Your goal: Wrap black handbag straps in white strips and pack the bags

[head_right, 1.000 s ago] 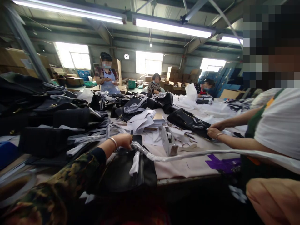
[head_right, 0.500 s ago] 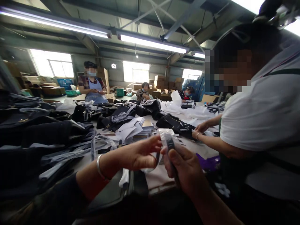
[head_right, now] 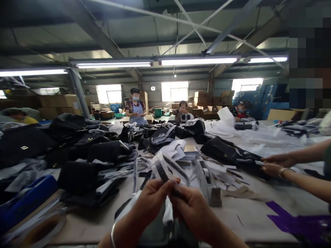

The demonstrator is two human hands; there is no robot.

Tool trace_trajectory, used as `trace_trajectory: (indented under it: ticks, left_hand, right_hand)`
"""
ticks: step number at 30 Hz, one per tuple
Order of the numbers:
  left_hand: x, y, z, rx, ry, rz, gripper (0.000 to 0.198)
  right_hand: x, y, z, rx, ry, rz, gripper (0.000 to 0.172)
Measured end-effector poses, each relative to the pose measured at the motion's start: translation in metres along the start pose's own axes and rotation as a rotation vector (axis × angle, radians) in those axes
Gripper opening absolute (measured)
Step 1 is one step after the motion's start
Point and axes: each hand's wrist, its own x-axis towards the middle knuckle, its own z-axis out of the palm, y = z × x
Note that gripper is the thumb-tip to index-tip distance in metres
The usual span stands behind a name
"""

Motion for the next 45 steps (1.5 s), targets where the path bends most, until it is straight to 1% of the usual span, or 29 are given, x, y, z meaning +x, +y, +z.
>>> trace_trajectory:
  ticks: [2, 3, 4, 7, 8, 9, 11, 13, 15, 16, 17, 18, 19, 20, 21, 22, 23, 24, 26, 28, 29, 31, 32, 34, 36, 39, 40, 42, 45]
  left_hand:
    - [-0.002, 0.003, -0.012, 0.05, 0.132, 0.058, 0.044]
    - [-0.003, 0.003, -0.017, 0.071, 0.161, 0.065, 0.043]
    - [-0.004, 0.001, -0.021, 0.083, 0.157, 0.058, 0.042]
    - [-0.009, -0.007, -0.028, 0.068, 0.084, -0.013, 0.039]
    - [-0.011, -0.009, -0.03, 0.046, 0.084, -0.035, 0.038]
    - [-0.013, -0.011, -0.031, 0.02, 0.105, -0.054, 0.038]
    - [-0.015, -0.013, -0.034, -0.017, 0.185, -0.071, 0.038]
    - [-0.016, -0.011, -0.039, -0.019, 0.263, -0.06, 0.037]
    - [-0.017, -0.01, -0.043, 0.016, 0.357, -0.022, 0.034]
    - [-0.018, -0.01, -0.044, 0.042, 0.403, 0.014, 0.032]
    - [-0.02, -0.01, -0.045, 0.071, 0.438, 0.066, 0.029]
    - [-0.022, -0.012, -0.045, 0.104, 0.455, 0.135, 0.025]
    - [-0.024, -0.014, -0.043, 0.14, 0.451, 0.221, 0.02]
    - [-0.026, -0.017, -0.042, 0.177, 0.427, 0.325, 0.016]
    - [-0.028, -0.02, -0.039, 0.214, 0.383, 0.432, 0.014]
    - [-0.03, -0.024, -0.037, 0.255, 0.329, 0.531, 0.016]
    - [-0.032, -0.026, -0.036, 0.297, 0.278, 0.616, 0.02]
    - [-0.034, -0.028, -0.035, 0.343, 0.226, 0.671, 0.025]
    - [-0.038, -0.029, -0.035, 0.437, 0.156, 0.709, 0.031]
    - [-0.042, -0.028, -0.038, 0.518, 0.132, 0.651, 0.03]
    - [-0.044, -0.026, -0.04, 0.548, 0.131, 0.605, 0.026]
    - [-0.048, -0.022, -0.044, 0.592, 0.15, 0.517, 0.016]
    - [-0.049, -0.021, -0.045, 0.609, 0.163, 0.489, 0.016]
    - [-0.049, -0.017, -0.047, 0.623, 0.172, 0.472, 0.019]
    - [-0.048, -0.013, -0.047, 0.617, 0.149, 0.433, 0.019]
    - [-0.044, -0.007, -0.046, 0.581, 0.096, 0.287, 0.021]
    - [-0.042, -0.005, -0.045, 0.56, 0.083, 0.234, 0.022]
    - [-0.04, -0.004, -0.043, 0.492, 0.068, 0.136, 0.026]
    - [-0.038, -0.007, -0.043, 0.296, 0.085, -0.035, 0.025]
  right_hand:
    - [0.002, 0.003, 0.006, -0.002, -0.038, 0.025, 0.046]
    - [0.003, 0.003, 0.008, -0.008, -0.044, 0.032, 0.047]
    - [0.005, 0.002, 0.01, -0.01, -0.048, 0.039, 0.048]
    - [0.012, -0.003, 0.016, 0.011, -0.084, 0.056, 0.043]
    - [0.015, -0.004, 0.018, 0.009, -0.092, 0.056, 0.042]
    - [0.018, -0.004, 0.019, -0.003, -0.091, 0.054, 0.04]
    - [0.023, -0.002, 0.018, -0.065, -0.077, 0.023, 0.039]
    - [0.026, -0.001, 0.015, -0.165, -0.013, -0.06, 0.037]
    - [0.026, -0.001, 0.011, -0.246, 0.161, -0.147, 0.031]
    - [0.025, -0.002, 0.01, -0.259, 0.262, -0.163, 0.032]
    - [0.023, -0.003, 0.01, -0.233, 0.332, -0.145, 0.036]
    - [0.021, -0.004, 0.012, -0.161, 0.344, -0.09, 0.044]
    - [0.02, -0.005, 0.015, -0.052, 0.292, -0.013, 0.052]
    - [0.018, -0.006, 0.02, 0.081, 0.196, 0.071, 0.059]
    - [0.018, -0.007, 0.025, 0.222, 0.096, 0.143, 0.063]
    - [0.018, -0.007, 0.03, 0.35, 0.023, 0.196, 0.064]
    - [0.019, -0.007, 0.035, 0.446, -0.014, 0.226, 0.063]
    - [0.02, -0.008, 0.039, 0.501, -0.016, 0.235, 0.06]
    - [0.023, -0.008, 0.041, 0.48, 0.024, 0.212, 0.056]
    - [0.025, -0.009, 0.039, 0.291, 0.073, 0.144, 0.051]
    - [0.026, -0.009, 0.036, 0.167, 0.096, 0.102, 0.049]
    - [0.026, -0.007, 0.03, -0.075, 0.13, 0.037, 0.047]
    - [0.026, -0.006, 0.028, -0.181, 0.131, 0.01, 0.045]
    - [0.027, -0.004, 0.024, -0.392, 0.101, -0.055, 0.042]
    - [0.028, -0.001, 0.022, -0.629, 0.055, -0.147, 0.033]
    - [0.029, 0.002, 0.02, -0.909, -0.034, -0.326, 0.01]
    - [0.029, 0.002, 0.019, -0.973, -0.054, -0.4, 0.007]
    - [0.029, 0.004, 0.019, -1.08, -0.06, -0.553, 0.01]
    - [0.028, 0.004, 0.019, -1.18, 0.008, -0.746, 0.016]
